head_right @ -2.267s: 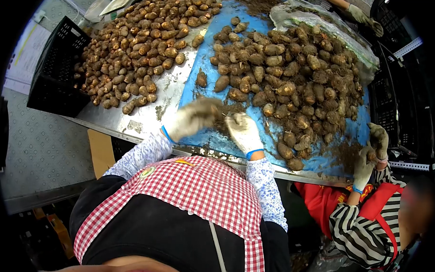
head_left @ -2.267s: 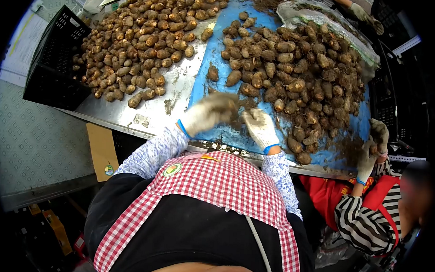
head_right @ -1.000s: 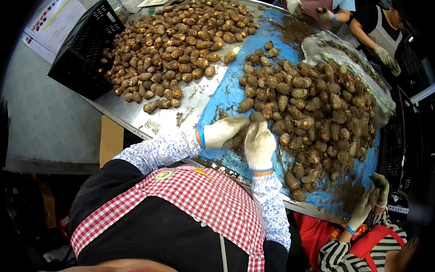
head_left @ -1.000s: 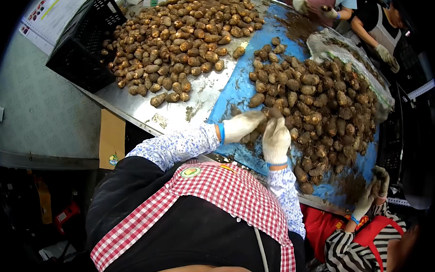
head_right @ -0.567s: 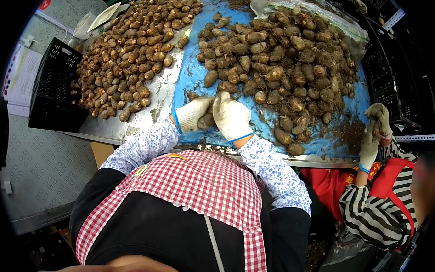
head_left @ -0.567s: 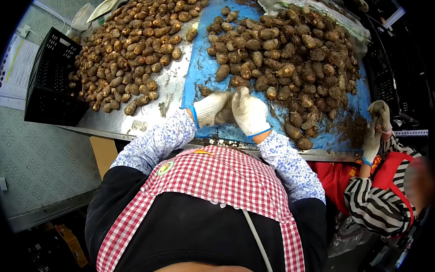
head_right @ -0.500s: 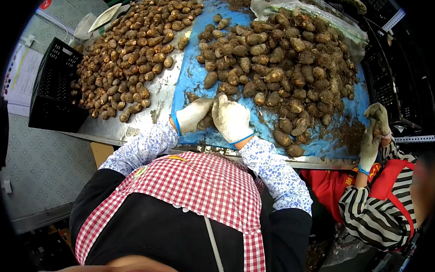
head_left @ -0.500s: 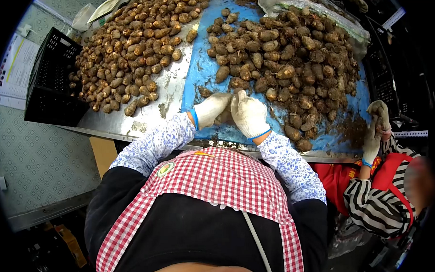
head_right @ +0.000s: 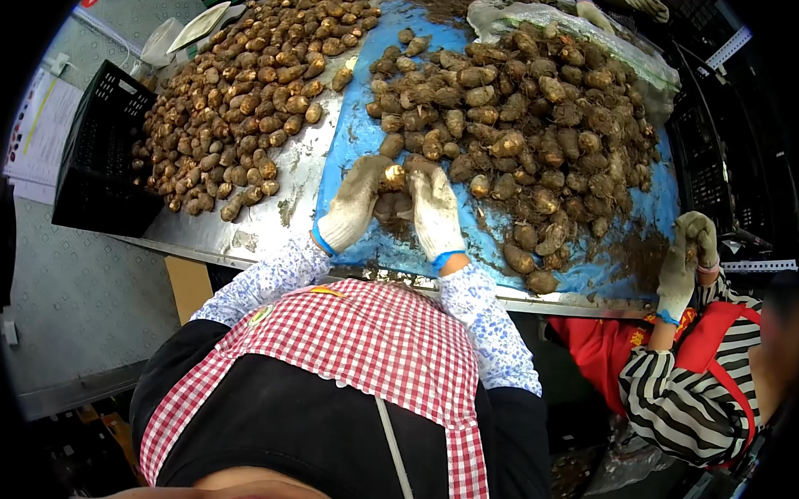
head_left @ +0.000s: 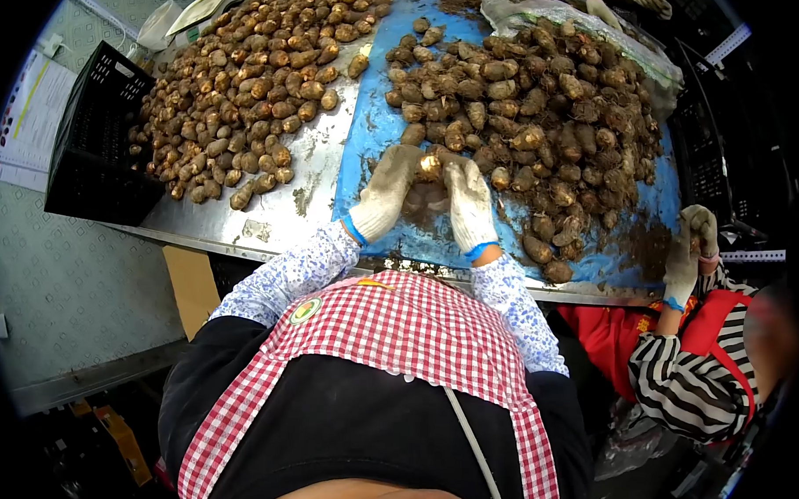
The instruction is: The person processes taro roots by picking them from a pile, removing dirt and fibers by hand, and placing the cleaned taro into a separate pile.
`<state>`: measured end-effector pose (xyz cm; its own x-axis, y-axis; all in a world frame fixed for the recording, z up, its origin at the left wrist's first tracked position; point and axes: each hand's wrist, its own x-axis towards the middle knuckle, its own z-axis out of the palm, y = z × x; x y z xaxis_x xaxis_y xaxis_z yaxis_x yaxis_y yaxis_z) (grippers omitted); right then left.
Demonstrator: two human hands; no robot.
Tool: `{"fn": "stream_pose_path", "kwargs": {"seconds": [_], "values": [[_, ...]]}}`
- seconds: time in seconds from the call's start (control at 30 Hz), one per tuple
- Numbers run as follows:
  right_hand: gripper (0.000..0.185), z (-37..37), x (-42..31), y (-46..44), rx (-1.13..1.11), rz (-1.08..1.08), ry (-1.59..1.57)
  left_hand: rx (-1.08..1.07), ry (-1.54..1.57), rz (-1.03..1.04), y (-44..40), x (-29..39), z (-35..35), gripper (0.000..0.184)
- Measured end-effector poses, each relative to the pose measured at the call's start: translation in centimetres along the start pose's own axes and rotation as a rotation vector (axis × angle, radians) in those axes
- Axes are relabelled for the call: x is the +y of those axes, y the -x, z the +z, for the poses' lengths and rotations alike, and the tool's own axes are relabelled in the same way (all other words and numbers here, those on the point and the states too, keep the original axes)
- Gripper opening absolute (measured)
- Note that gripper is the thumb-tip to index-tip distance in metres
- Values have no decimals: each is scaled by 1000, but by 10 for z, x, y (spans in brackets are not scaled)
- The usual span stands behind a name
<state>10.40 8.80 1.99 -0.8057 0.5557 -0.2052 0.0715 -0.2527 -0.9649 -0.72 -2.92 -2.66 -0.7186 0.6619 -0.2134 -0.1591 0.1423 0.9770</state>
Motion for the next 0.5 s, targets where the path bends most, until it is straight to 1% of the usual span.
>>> {"fn": "stream_pose_path", "kwargs": {"seconds": [0.03, 0.1, 0.13, 0.17, 0.23, 0.27, 0.3, 0.37, 0.4, 0.43, 0.47, 0.5], "values": [[27, -6, 5, 2, -11, -116, 159, -57, 3, -131, 1, 18, -2, 38], [24, -7, -4, 4, -110, -146, 485, -115, 146, -41, 2, 15, 0, 35], [23, -7, -9, 5, -156, -157, 646, -114, 283, 178, 7, -4, 4, 32], [18, -10, -15, 4, -173, -146, 686, -110, 419, 398, 8, -19, 6, 30], [16, -12, 3, 6, -186, -247, 484, -36, 62, 588, -6, -28, 1, 31], [15, -13, 14, 6, -191, -296, 381, -22, 34, 499, -3, -20, 1, 33], [13, -11, 22, 4, -194, -403, 320, -11, 7, 410, 0, -11, 1, 35], [13, -4, 1, 14, -165, -447, 491, -31, 251, -125, 27, 49, 11, 35], [14, -2, -5, 18, -156, -468, 575, 77, 382, -270, 29, 58, 13, 35], [20, -9, 2, 12, -155, -546, 799, 185, 508, -412, 30, 66, 15, 36], [20, -16, 3, 7, -116, -382, 875, 294, 631, -553, 29, 70, 15, 36], [21, -22, 3, 2, -77, -216, 945, -211, 826, -281, 22, 31, -10, 36]]}}
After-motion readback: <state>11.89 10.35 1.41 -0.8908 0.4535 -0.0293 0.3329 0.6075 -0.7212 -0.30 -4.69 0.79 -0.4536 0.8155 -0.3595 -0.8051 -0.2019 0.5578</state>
